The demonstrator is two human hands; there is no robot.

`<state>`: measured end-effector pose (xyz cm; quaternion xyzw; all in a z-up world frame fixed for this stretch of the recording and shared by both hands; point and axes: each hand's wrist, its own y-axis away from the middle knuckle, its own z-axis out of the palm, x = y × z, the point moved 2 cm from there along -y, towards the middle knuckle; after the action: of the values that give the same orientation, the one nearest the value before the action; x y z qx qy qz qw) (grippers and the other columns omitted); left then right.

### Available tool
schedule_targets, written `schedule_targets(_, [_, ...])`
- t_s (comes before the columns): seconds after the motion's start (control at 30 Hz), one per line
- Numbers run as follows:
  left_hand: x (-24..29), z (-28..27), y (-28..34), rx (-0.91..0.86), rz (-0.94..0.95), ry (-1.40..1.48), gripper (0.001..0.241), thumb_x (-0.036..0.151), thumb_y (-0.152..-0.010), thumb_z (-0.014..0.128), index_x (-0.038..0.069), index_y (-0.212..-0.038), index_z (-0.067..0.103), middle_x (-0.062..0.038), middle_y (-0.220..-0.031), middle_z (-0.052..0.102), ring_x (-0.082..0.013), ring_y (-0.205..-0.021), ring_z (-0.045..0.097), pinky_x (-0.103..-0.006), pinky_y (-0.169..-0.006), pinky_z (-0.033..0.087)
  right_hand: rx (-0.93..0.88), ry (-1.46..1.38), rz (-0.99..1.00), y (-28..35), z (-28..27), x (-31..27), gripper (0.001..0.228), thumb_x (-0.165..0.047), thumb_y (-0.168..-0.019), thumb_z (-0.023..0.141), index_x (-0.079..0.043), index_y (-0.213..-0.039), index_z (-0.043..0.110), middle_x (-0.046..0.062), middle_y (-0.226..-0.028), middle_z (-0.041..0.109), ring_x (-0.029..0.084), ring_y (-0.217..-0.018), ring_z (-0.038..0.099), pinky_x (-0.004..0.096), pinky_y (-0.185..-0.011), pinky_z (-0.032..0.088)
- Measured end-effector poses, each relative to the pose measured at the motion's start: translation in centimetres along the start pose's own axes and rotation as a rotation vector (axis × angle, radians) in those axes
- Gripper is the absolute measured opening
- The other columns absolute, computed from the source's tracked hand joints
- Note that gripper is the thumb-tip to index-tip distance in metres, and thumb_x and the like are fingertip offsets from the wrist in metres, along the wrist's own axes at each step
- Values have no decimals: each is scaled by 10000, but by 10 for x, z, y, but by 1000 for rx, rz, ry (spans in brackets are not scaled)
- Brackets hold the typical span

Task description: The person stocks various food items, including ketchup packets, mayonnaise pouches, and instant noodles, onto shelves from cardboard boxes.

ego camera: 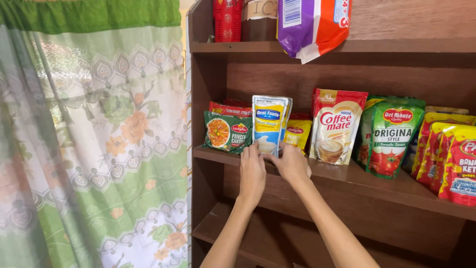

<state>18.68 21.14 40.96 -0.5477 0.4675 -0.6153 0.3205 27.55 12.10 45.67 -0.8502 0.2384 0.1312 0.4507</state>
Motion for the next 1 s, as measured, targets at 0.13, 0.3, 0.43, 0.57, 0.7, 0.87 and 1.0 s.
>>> schedule_targets(0.13, [-1,1,0,-45,-33,-37,237,30,-975,564,-32,-1201,592,-236,-1144,607,-441,-1087,563,-516,-928,458,25,30,9,5,3,5,511,-468,-778,809,-105,-1133,746,233,-942,750,422,-918,716,530,-802,556])
schedule_targets(0.3, [7,-3,1,-37,-39,-28,189,47,-982,561,7,-1158,614,-237,-1149,556,-423,-1063,575,-508,-899,479,61,73,20,4,12,12,499,-473,-803,797,-78,-1103,738,248,-941,738,439,-919,703,545,-790,550])
schedule_targets(0.43, [5,-1,1,-26,-9,-36,186,29,-985,558,17,-1159,621,-221,-1144,574,-423,-1081,574,-509,-912,477,98,139,-5,1,13,16,519,-495,-817,782,-45,-1069,729,259,-930,731,438,-920,701,542,-789,548])
schedule_targets(0.57, [2,1,3,-25,-7,-37,203,16,-985,556,13,-1181,610,-232,-1143,564,-433,-1089,559,-510,-920,475,79,176,20,12,2,3,548,-530,-821,759,-47,-1076,730,259,-928,729,436,-921,702,537,-787,552])
schedule_targets(0.7, [1,2,3,-22,14,-61,238,-2,-947,568,13,-1182,606,-230,-1142,566,-426,-1094,561,-505,-931,479,84,226,25,18,-3,-1,578,-567,-847,724,-35,-1075,731,267,-933,722,431,-914,705,535,-776,559])
schedule_targets(0.87, [-6,0,2,-50,-4,-56,232,-33,-947,585,3,-1176,602,-228,-1145,565,-429,-1087,566,-506,-927,475,156,238,3,24,-3,6,531,-507,-888,695,-15,-1085,718,277,-922,723,436,-902,702,537,-762,562])
schedule_targets(1.0, [3,-12,4,-68,-80,171,256,-19,-884,660,-17,-1137,619,-201,-1125,580,-339,-967,657,-396,-859,562,319,35,-141,30,-9,18,367,-298,-920,702,32,-1081,696,265,-906,726,423,-848,706,520,-718,553])
